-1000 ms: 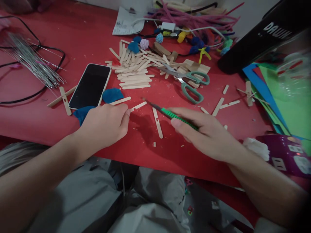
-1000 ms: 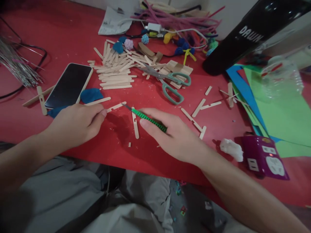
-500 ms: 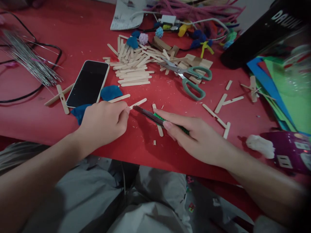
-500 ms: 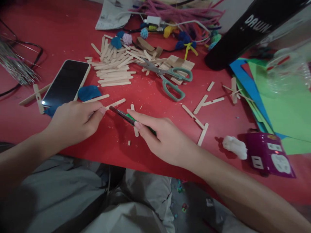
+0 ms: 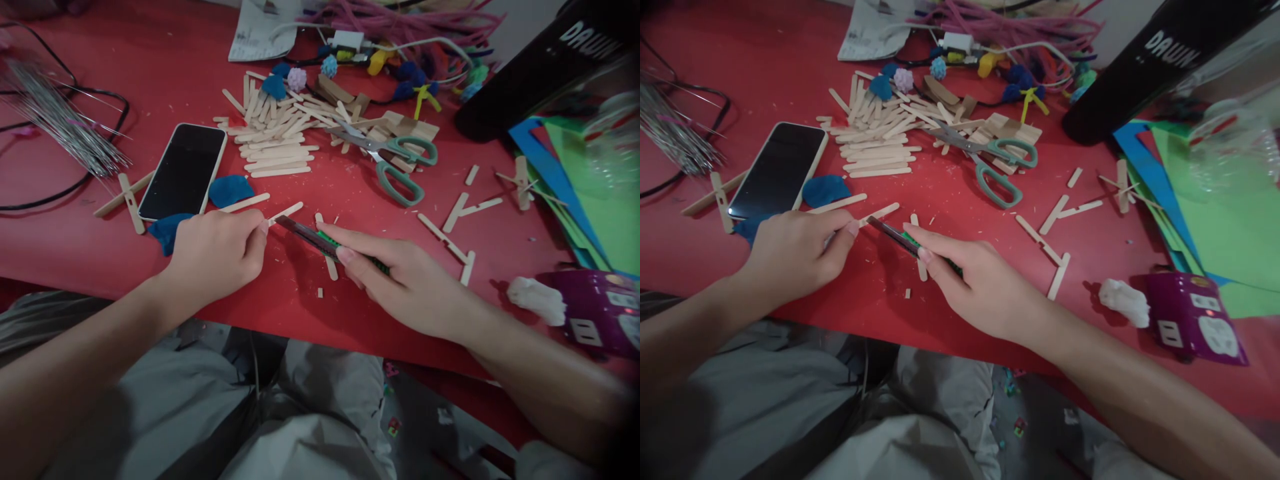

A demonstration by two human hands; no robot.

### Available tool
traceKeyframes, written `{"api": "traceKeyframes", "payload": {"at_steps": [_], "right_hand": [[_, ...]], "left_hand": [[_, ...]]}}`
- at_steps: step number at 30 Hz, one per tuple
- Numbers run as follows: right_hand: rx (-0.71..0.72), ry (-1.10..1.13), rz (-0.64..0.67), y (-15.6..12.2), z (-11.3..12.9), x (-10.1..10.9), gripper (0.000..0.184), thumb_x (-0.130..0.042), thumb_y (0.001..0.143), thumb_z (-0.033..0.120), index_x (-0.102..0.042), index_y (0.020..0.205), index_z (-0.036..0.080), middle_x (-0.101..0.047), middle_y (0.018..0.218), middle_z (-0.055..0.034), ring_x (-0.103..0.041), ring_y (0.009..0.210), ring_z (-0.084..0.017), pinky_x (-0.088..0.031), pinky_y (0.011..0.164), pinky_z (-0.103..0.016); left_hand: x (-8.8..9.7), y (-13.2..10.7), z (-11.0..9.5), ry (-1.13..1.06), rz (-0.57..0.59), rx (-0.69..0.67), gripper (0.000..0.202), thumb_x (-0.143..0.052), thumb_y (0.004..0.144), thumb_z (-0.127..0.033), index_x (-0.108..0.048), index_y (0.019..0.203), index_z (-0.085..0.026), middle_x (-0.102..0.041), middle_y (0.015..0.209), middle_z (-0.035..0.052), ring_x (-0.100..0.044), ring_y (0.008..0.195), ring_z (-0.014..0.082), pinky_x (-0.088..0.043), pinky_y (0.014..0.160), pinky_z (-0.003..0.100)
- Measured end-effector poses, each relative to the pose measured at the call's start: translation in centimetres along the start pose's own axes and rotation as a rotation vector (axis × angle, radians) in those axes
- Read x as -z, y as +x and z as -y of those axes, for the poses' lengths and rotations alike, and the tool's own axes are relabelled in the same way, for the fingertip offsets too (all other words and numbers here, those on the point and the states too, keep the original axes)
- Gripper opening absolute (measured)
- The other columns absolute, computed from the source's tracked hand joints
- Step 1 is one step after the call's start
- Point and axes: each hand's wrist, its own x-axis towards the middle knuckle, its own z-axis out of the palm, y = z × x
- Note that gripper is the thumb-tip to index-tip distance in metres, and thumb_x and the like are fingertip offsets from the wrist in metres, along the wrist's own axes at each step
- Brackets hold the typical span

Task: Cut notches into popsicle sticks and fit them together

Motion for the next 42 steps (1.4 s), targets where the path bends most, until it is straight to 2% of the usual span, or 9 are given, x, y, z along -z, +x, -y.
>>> {"api": "traceKeyframes", "payload": {"at_steps": [7, 15, 20, 31, 36, 42], "right_hand": [[-0.002, -0.003, 0.015, -0.14, -0.09, -0.09, 0.046, -0.042, 0.101, 0.034, -0.05, 0.145, 0.021, -0.068, 0.077, 0.0021, -0.059, 0.062, -0.008, -0.049, 0.063, -0.017], [0.015, -0.047, 0.009, -0.04, -0.25, -0.36, 0.046, -0.042, 0.1, 0.029, -0.051, 0.145, 0.022, -0.074, 0.087, -0.0009, -0.07, 0.08, -0.015, -0.056, 0.079, -0.025], [0.027, -0.051, -0.004, -0.17, -0.3, -0.49, 0.047, -0.043, 0.099, 0.027, -0.051, 0.145, 0.021, -0.075, 0.094, -0.0014, -0.069, 0.079, -0.013, -0.055, 0.077, -0.022], [0.013, -0.061, 0.024, -0.2, 0.21, -0.34, 0.045, -0.043, 0.098, 0.024, -0.054, 0.141, 0.019, -0.072, 0.086, -0.001, -0.06, 0.066, -0.01, -0.05, 0.066, -0.018], [0.005, -0.046, 0.021, -0.07, 0.38, -0.25, 0.045, -0.045, 0.097, 0.024, -0.056, 0.14, 0.018, -0.074, 0.092, -0.0022, -0.062, 0.07, -0.011, -0.05, 0.07, -0.019], [0.024, -0.059, -0.012, -0.19, 0.36, -0.62, 0.045, -0.044, 0.098, 0.026, -0.055, 0.141, 0.019, -0.073, 0.087, -0.002, -0.065, 0.075, -0.012, -0.051, 0.076, -0.021]], "left_hand": [[-0.15, 0.05, -0.07, 0.005, -0.02, -0.012, 0.034, -0.038, 0.089, -0.034, -0.07, 0.086, -0.023, -0.067, 0.07, 0.0066, -0.063, 0.067, 0.0244, -0.023, 0.052, 0.031], [-0.29, -0.07, -0.01, 0.019, -0.033, -0.031, 0.034, -0.038, 0.089, -0.034, -0.068, 0.084, -0.021, -0.068, 0.07, 0.0073, -0.064, 0.069, 0.0244, -0.023, 0.052, 0.031], [-0.46, -0.13, -0.03, 0.048, -0.042, -0.034, 0.035, -0.036, 0.09, -0.035, -0.067, 0.082, -0.021, -0.068, 0.071, 0.0078, -0.065, 0.071, 0.0248, -0.021, 0.052, 0.031], [0.13, -0.1, -0.29, 0.033, -0.026, -0.034, 0.034, -0.038, 0.091, -0.034, -0.067, 0.082, -0.02, -0.069, 0.073, 0.009, -0.066, 0.071, 0.025, -0.024, 0.051, 0.031], [0.11, -0.12, -0.26, 0.036, 0.0, -0.034, 0.033, -0.037, 0.091, -0.034, -0.066, 0.082, -0.02, -0.069, 0.073, 0.0088, -0.066, 0.073, 0.0253, -0.024, 0.052, 0.031], [-0.07, -0.1, 0.08, 0.021, 0.015, -0.06, 0.035, -0.034, 0.093, -0.037, -0.063, 0.081, -0.021, -0.066, 0.071, 0.0083, -0.066, 0.075, 0.0261, -0.022, 0.054, 0.031]]}}
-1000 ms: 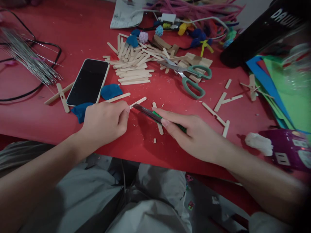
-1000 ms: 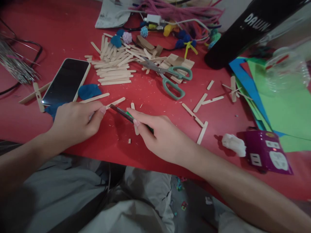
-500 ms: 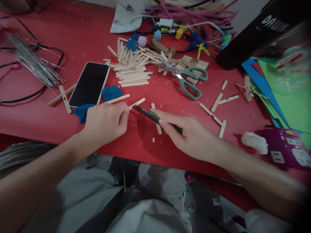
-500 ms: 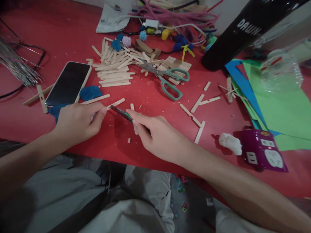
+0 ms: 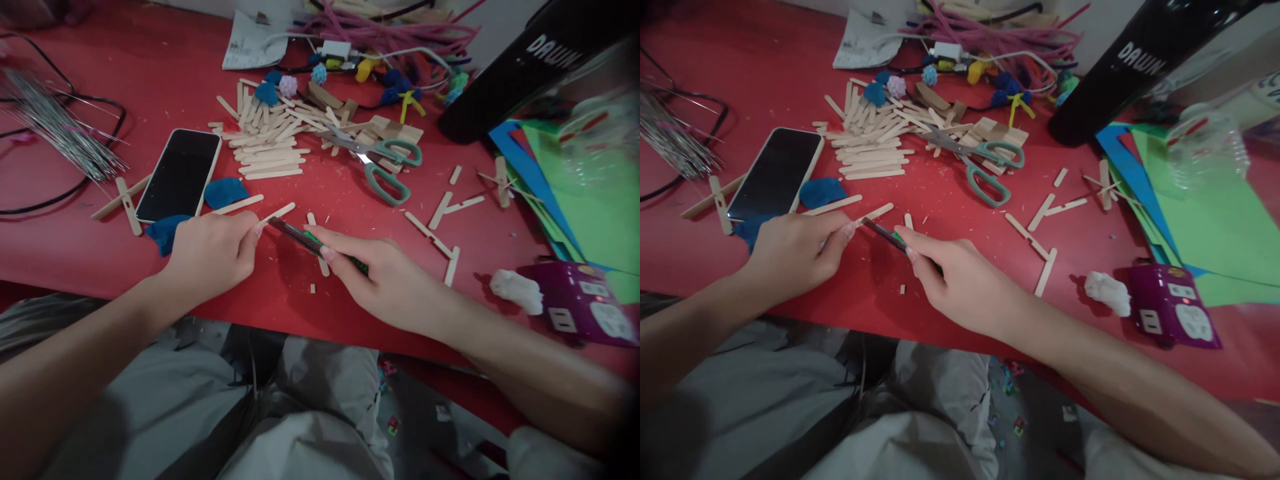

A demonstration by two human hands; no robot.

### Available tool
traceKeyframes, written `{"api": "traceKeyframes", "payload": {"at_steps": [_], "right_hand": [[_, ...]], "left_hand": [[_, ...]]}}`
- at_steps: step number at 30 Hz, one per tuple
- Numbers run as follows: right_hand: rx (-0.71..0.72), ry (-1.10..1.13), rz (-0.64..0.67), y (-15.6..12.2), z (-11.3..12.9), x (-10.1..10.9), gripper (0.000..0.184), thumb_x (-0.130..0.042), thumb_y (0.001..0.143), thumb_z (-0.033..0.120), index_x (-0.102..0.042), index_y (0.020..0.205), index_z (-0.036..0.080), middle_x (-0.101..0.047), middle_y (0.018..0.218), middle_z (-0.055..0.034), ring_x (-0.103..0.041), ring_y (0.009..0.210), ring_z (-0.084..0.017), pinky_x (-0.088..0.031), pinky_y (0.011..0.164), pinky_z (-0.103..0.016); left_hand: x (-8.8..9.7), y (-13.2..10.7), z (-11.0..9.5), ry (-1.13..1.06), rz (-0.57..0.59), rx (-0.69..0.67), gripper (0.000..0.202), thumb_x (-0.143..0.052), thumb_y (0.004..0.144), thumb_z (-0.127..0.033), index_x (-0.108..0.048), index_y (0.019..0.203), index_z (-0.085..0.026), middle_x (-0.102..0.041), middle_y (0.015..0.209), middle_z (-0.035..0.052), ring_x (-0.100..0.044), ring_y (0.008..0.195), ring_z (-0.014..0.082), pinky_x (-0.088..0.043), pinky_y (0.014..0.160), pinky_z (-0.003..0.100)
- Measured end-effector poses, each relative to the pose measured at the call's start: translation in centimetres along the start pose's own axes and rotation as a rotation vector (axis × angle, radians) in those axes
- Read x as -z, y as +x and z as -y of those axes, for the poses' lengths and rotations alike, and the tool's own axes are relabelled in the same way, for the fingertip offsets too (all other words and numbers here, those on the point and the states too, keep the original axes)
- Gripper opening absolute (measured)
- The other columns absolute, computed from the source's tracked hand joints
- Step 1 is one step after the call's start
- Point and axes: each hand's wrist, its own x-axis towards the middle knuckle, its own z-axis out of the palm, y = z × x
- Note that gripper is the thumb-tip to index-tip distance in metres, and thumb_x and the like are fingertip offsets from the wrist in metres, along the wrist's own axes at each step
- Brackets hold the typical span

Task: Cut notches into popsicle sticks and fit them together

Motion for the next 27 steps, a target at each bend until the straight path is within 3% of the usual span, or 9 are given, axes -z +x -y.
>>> {"api": "traceKeyframes", "payload": {"at_steps": [10, 16, 22, 25, 27], "right_hand": [[0.066, -0.176, -0.039, -0.4, 0.5, -1.0, 0.051, -0.043, 0.094, 0.019, -0.051, 0.144, 0.016, -0.073, 0.082, -0.0055, -0.066, 0.067, -0.016, -0.051, 0.066, -0.025], [-0.008, 0.041, 0.028, 0.0, 0.5, 0.0, 0.044, -0.038, 0.101, 0.03, -0.058, 0.139, 0.018, -0.073, 0.083, -0.0034, -0.067, 0.071, -0.014, -0.053, 0.071, -0.023], [0.056, -0.189, -0.028, -0.4, 0.5, -0.9, 0.053, -0.041, 0.095, 0.019, -0.048, 0.147, 0.017, -0.072, 0.087, -0.0089, -0.068, 0.076, -0.019, -0.053, 0.072, -0.03], [0.015, 0.01, -0.003, 0.1, 0.5, -0.5, 0.047, -0.041, 0.099, 0.026, -0.052, 0.143, 0.016, -0.069, 0.083, -0.005, -0.064, 0.071, -0.014, -0.051, 0.072, -0.025], [-0.045, 0.178, 0.048, 0.6, 0.5, 0.1, 0.046, -0.039, 0.101, 0.032, -0.055, 0.141, 0.015, -0.063, 0.07, -0.0003, -0.056, 0.058, -0.01, -0.048, 0.06, -0.021]], "left_hand": [[0.1, 0.0, 0.2, -0.027, 0.018, 0.005, 0.035, -0.032, 0.093, -0.038, -0.057, 0.075, -0.022, -0.063, 0.068, 0.0061, -0.061, 0.069, 0.0226, -0.024, 0.055, 0.031], [0.1, 0.0, 0.4, -0.068, 0.022, -0.002, 0.034, -0.031, 0.092, -0.039, -0.056, 0.075, -0.023, -0.061, 0.068, 0.0061, -0.059, 0.07, 0.023, -0.024, 0.056, 0.032], [0.2, 0.1, 0.4, -0.122, 0.025, 0.026, 0.035, -0.03, 0.092, -0.039, -0.054, 0.074, -0.022, -0.059, 0.067, 0.0052, -0.057, 0.065, 0.0214, -0.026, 0.057, 0.031], [0.2, 0.0, 0.4, -0.141, 0.018, 0.03, 0.036, -0.029, 0.093, -0.04, -0.056, 0.077, -0.022, -0.06, 0.068, 0.0052, -0.058, 0.068, 0.0215, -0.028, 0.057, 0.03], [0.2, 0.0, 0.6, -0.154, 0.009, 0.029, 0.037, -0.029, 0.093, -0.041, -0.057, 0.079, -0.021, -0.062, 0.071, 0.0053, -0.059, 0.068, 0.0214, -0.029, 0.058, 0.03]]}}
